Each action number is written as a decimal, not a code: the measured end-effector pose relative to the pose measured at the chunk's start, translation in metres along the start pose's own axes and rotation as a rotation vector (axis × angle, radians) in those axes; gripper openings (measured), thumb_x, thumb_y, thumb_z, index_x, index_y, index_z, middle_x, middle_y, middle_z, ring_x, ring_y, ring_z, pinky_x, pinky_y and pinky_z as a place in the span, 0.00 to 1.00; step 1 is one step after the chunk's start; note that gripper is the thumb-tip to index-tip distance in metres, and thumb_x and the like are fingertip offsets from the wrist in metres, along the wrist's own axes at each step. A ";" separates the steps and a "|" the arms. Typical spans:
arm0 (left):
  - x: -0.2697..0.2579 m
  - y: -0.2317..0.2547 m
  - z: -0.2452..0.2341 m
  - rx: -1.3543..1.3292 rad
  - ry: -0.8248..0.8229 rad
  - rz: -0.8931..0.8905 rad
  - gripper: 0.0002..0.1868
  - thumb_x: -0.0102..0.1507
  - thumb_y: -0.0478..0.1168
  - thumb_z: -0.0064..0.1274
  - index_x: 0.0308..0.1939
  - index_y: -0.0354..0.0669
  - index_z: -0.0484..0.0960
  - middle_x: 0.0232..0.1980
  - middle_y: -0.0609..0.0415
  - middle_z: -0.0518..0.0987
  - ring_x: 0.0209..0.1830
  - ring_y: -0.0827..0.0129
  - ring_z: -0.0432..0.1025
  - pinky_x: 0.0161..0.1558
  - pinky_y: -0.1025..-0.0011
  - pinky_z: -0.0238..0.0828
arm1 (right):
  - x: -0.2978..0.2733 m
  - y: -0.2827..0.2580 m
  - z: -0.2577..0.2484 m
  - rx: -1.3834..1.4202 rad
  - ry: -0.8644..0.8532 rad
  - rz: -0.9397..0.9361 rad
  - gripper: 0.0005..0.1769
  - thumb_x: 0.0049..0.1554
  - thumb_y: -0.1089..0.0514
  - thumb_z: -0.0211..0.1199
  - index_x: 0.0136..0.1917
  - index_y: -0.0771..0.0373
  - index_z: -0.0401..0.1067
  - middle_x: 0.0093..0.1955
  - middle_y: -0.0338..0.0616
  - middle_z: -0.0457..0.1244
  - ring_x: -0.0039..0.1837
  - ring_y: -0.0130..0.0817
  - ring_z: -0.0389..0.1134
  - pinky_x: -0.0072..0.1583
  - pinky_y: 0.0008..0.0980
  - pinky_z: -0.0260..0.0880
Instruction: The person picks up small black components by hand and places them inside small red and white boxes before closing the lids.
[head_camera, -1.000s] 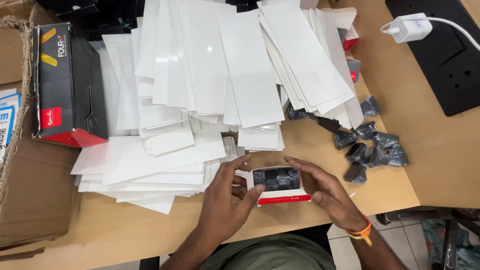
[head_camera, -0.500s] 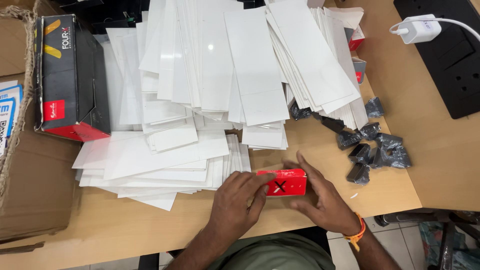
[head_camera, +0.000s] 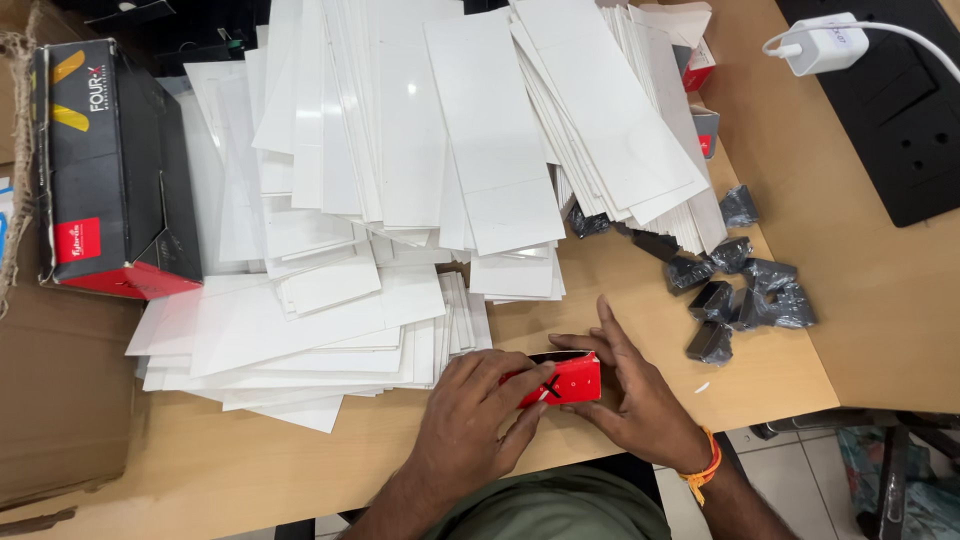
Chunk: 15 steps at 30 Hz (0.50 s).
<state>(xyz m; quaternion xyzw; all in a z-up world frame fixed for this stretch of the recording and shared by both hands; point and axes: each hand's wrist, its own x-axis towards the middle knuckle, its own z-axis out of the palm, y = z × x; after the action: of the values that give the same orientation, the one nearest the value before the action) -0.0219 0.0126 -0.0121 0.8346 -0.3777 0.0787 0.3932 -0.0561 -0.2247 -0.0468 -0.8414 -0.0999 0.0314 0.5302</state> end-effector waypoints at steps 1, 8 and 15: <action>-0.001 0.000 -0.001 0.024 0.005 0.009 0.23 0.59 0.39 0.64 0.59 0.42 0.80 0.54 0.52 0.78 0.55 0.56 0.72 0.58 0.56 0.70 | 0.000 0.000 0.001 0.027 -0.010 0.042 0.68 0.50 0.61 0.73 0.83 0.61 0.23 0.71 0.47 0.65 0.73 0.40 0.64 0.72 0.40 0.63; 0.001 -0.002 0.002 0.030 0.006 0.005 0.21 0.60 0.35 0.62 0.57 0.43 0.82 0.54 0.53 0.78 0.54 0.56 0.73 0.57 0.58 0.72 | 0.002 0.001 0.001 -0.033 -0.029 0.055 0.68 0.50 0.60 0.74 0.83 0.60 0.24 0.73 0.46 0.64 0.73 0.40 0.66 0.74 0.41 0.58; 0.005 -0.004 0.005 0.051 -0.003 -0.029 0.22 0.57 0.31 0.60 0.56 0.43 0.82 0.55 0.51 0.79 0.54 0.55 0.73 0.53 0.59 0.73 | 0.004 -0.002 -0.001 -0.061 -0.023 0.035 0.66 0.48 0.61 0.75 0.83 0.58 0.30 0.74 0.45 0.62 0.75 0.42 0.62 0.72 0.41 0.60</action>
<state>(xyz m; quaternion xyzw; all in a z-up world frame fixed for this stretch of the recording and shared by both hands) -0.0163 0.0079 -0.0151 0.8499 -0.3640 0.0813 0.3723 -0.0522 -0.2236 -0.0440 -0.8583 -0.0919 0.0472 0.5026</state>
